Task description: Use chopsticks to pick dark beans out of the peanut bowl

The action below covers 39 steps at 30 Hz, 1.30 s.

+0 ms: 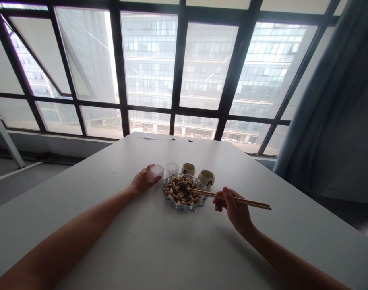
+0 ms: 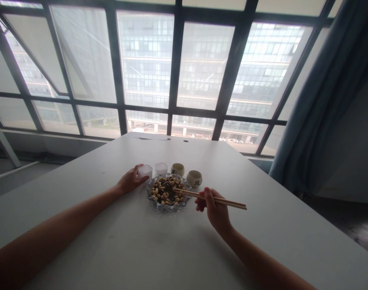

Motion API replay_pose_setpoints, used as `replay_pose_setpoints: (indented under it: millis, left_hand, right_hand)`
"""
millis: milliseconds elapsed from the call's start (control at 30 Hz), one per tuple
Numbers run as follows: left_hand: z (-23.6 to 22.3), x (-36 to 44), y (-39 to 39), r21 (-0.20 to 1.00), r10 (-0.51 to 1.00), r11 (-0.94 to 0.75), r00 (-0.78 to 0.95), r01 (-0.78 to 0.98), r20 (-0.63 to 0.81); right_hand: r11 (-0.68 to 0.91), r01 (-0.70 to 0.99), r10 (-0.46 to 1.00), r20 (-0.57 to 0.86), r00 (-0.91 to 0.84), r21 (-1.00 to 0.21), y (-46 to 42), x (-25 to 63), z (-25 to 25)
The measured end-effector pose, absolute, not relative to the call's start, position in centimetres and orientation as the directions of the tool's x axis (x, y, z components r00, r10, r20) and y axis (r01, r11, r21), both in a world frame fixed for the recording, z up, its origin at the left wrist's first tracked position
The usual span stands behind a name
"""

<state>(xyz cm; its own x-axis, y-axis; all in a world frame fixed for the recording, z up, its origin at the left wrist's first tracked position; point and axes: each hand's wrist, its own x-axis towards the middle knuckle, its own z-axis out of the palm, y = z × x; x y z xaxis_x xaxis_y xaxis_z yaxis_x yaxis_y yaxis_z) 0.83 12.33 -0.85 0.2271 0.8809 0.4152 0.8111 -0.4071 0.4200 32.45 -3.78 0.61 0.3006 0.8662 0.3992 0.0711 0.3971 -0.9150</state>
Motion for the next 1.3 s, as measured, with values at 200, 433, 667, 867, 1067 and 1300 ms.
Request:
replay_pose_setpoints:
  millis: [200, 433, 667, 867, 1067, 1300]
  left_hand:
    - [-0.9, 0.8, 12.1, 0.385, 0.847, -0.450, 0.249, 0.806, 0.469]
    - [-1.1, 0.6, 12.2, 0.255, 0.698, -0.576, 0.304, 0.777, 0.649]
    - [-0.8, 0.8, 12.0, 0.240, 0.671, -0.577, 0.285, 0.781, 0.684]
    - [-1.0, 0.7, 12.5, 0.456, 0.819, -0.417, 0.109, 0.786, 0.563]
    - [-1.0, 0.5, 12.5, 0.389, 0.840, -0.386, 0.144, 0.836, 0.524]
    - [2.6, 2.2, 12.6, 0.236, 0.729, -0.545, 0.316, 0.804, 0.607]
  right_hand:
    - [0.311, -0.094, 0.900, 0.261, 0.349, -0.946, -3.3, 32.8, 0.5]
    - [0.294, -0.117, 0.904, 0.236, 0.356, -0.949, -3.3, 32.8, 0.5]
    - [0.285, -0.114, 0.906, 0.229, 0.355, -0.952, -3.1, 33.0, 0.2]
    - [0.282, -0.121, 0.905, 0.221, 0.365, -0.952, -2.9, 33.0, 0.1]
    - [0.287, -0.091, 0.908, 0.240, 0.344, -0.954, -3.2, 32.9, 0.4]
    - [0.300, -0.094, 0.900, 0.249, 0.357, -0.949, -3.1, 32.8, 0.7]
